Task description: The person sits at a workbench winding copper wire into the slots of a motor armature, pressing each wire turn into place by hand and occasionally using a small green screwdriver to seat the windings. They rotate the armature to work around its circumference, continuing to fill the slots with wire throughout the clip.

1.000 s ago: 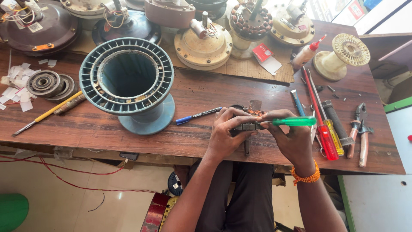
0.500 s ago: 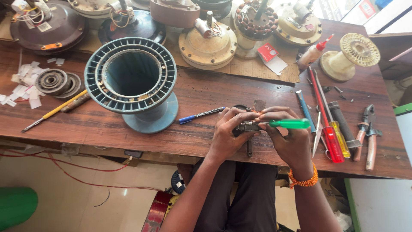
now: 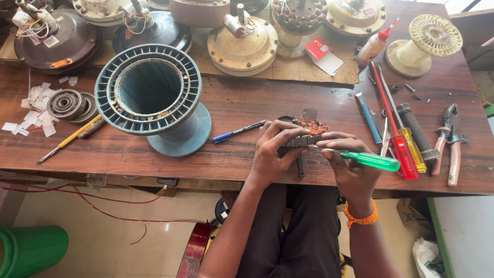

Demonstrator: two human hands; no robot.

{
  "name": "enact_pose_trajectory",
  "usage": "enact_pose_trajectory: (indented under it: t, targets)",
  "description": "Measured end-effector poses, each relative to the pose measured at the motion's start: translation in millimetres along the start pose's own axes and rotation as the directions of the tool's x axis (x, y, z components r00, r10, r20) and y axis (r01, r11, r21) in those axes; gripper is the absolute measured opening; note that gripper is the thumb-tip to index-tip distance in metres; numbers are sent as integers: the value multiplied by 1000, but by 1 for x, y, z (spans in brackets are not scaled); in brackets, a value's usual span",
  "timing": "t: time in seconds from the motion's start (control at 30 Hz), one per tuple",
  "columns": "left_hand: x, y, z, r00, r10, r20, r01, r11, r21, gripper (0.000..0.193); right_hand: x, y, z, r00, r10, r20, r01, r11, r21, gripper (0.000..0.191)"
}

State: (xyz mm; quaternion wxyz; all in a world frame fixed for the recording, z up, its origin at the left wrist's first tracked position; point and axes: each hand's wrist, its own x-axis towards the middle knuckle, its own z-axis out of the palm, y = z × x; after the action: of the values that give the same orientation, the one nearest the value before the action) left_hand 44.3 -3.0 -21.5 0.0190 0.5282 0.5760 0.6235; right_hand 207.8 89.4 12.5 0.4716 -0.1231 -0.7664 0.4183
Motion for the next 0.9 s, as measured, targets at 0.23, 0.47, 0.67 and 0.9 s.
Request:
enact_pose_trajectory:
  t: [0.23,0.47,0.67,0.9]
  targets:
    - [-1,1,1,1000,12,-6,-12,1000,11,49,2,5,6,999,-38,12,39,996,-79,19]
    - [-2,0,4,998,-14,-57,12,1000,-20,41,-1,2,13,982,-188,33,190,942,-278,19]
    - [-1,-2,4,998,-17,-65,15,999,-32,38,-2,-2,23,987,-157,17,155,947,-283,20]
    - [0,-1,4,997,1,-73,-2,1000,-25,40,-3,-7,31,988,-155,-18,143,942,-303,19]
